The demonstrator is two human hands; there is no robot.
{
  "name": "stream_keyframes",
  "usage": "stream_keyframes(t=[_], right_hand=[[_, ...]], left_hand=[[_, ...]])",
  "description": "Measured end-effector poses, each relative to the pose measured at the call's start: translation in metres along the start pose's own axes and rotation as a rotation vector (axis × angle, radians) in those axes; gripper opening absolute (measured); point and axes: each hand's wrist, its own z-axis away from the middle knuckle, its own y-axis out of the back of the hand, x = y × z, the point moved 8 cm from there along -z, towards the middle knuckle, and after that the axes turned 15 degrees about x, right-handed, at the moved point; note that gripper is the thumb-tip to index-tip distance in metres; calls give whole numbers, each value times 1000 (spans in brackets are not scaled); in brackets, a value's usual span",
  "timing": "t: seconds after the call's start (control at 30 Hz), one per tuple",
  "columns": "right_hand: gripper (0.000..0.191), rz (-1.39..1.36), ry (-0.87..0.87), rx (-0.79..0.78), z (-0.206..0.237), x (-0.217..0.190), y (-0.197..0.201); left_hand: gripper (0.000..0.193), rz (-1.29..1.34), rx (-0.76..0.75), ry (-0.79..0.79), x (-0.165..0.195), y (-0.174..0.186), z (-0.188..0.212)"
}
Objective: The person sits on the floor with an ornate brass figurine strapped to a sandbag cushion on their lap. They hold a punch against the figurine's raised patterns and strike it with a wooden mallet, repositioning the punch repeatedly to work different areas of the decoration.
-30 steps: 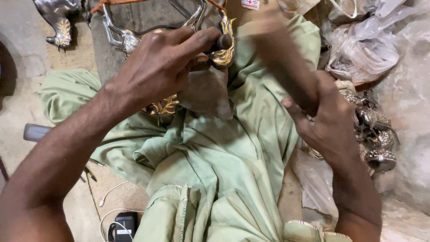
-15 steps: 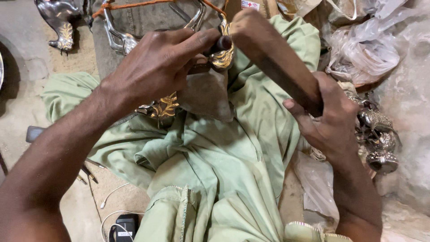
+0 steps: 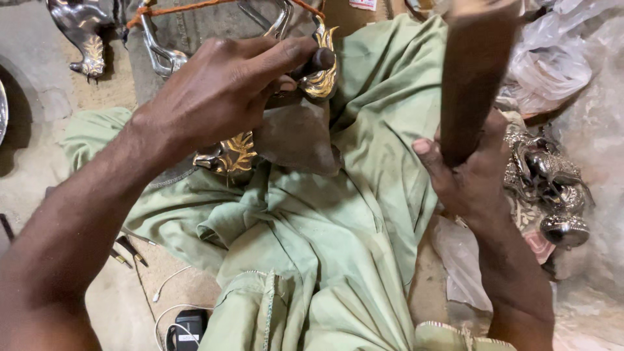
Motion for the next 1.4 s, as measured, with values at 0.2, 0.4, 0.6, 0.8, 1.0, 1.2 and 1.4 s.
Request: stream_keyframes(t=[0.2,0.4,0.6,0.8,1.0,1.2,1.4], right_hand=[[68,42,-27,-12,-3,-2,-1],[63,132,49,-58,4,-4,-1],[62,73,-38,17,18,18,2],[47,-236,-300,67,27,53,-9],[41,-165,-273,24,16,47,-14],[55,40,-99,11,14,25,-5],[47,37,-193,66,24,59,-18]], left_hand=[[49,-7,-3,-45,0,1,-2],[45,-31,-37,-67,2,1,-6],[49,48,-18,-62,9,2,-17],[48,-32,-30,-95,10,-2,-24],[55,-42,-58,-43,6,-6,-21],[50,91,65,-55,12,2,-18],[51,17,88,-80,11,-6,-17]])
